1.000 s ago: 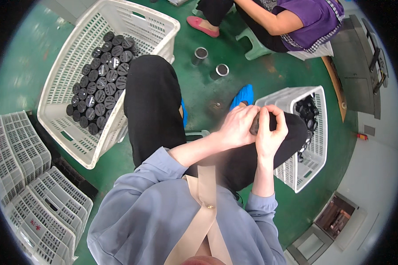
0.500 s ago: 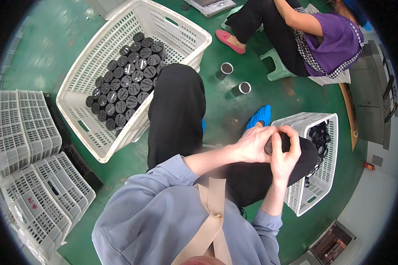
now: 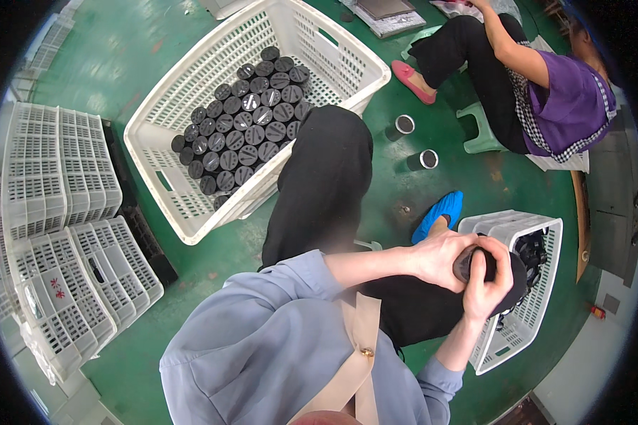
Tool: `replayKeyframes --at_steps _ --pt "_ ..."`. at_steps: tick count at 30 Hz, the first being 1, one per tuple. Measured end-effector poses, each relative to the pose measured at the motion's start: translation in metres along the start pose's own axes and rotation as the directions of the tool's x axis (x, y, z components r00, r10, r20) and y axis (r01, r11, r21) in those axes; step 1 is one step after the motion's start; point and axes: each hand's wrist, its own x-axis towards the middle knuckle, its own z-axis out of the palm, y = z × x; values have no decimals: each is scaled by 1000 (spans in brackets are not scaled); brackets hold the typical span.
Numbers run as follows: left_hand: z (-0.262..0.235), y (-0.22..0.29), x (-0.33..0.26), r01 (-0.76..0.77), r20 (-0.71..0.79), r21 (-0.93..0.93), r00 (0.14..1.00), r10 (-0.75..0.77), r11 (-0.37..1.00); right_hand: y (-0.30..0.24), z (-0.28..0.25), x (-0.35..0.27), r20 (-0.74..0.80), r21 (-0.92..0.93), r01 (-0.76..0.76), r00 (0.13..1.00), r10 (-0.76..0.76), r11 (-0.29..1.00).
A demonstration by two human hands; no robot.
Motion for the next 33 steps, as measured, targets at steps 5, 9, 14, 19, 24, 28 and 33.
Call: replayKeyframes --at_steps 5,9,14,19,24,28,33 --pt "-1 3 0 309 610 -534 786 105 787 -35 -27 2 273 226 116 946 -177 967" --pt "4 4 -3 281 609 -542 781 139 792 -45 -17 -13 175 152 107 976 -133 983" --pt "-1 39 -10 116 338 -431 940 41 895 -48 -18 -14 71 97 34 997 -41 995" --pt "5 40 -20 147 279 -358 959 -45 922 -46 -13 -16 64 67 -46 997 42 997" --pt "6 31 -24 124 236 -344 971 -42 931 -39 -4 -16 67 32 -111 992 109 993" --pt "0 38 -27 92 156 -353 987 -39 931 -45 1 -8 71 54 -88 994 84 995" --pt "-15 51 -26 -13 -17 -231 1000 10 973 -48 -7 21 238 212 101 959 -151 972"
